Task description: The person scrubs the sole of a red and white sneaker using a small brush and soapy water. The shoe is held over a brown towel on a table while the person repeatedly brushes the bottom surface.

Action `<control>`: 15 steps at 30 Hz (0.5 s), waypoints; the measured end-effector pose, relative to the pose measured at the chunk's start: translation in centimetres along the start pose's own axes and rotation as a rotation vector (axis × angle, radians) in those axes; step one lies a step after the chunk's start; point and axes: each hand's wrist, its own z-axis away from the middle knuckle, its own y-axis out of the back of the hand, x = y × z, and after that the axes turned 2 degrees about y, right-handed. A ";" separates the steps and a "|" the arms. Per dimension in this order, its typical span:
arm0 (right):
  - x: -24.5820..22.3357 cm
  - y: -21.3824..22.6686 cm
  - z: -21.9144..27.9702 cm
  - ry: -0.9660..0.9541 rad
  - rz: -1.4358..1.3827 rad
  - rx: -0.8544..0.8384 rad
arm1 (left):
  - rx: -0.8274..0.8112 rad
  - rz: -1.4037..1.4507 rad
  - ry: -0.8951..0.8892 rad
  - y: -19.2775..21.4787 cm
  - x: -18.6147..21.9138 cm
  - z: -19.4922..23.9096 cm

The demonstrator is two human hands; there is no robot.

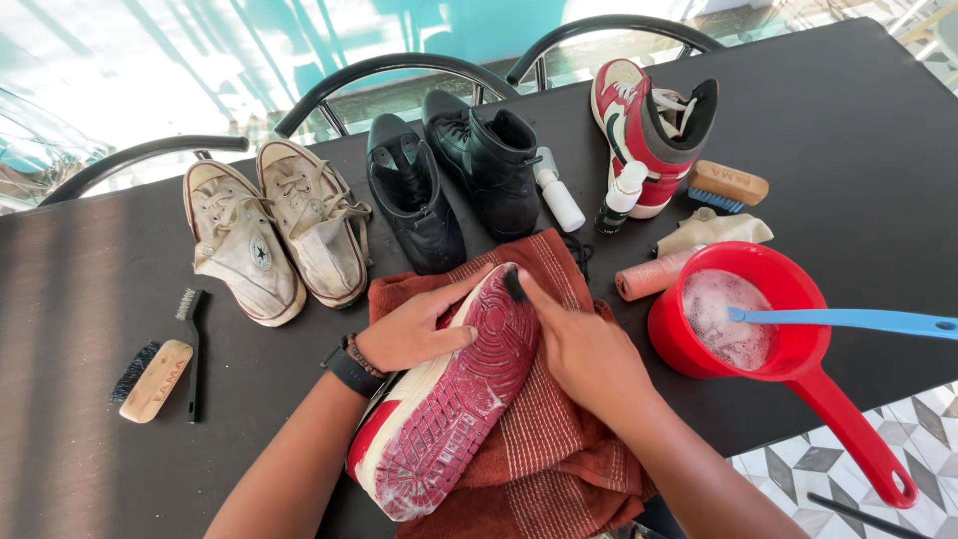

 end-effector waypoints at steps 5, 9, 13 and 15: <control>-0.1 0.1 0.7 0.002 0.059 -0.026 | -0.029 0.008 -0.032 0.1 -0.4 -0.2; 0.9 -0.7 3.3 -0.018 0.165 -0.115 | -0.033 0.010 -0.043 0.0 -0.9 -0.2; 0.0 -0.4 1.0 0.007 0.106 -0.049 | -0.028 0.011 -0.035 -0.1 -0.8 -0.1; -0.5 0.2 -0.4 0.076 -0.018 0.024 | -0.018 0.032 -0.038 -0.2 -0.8 0.0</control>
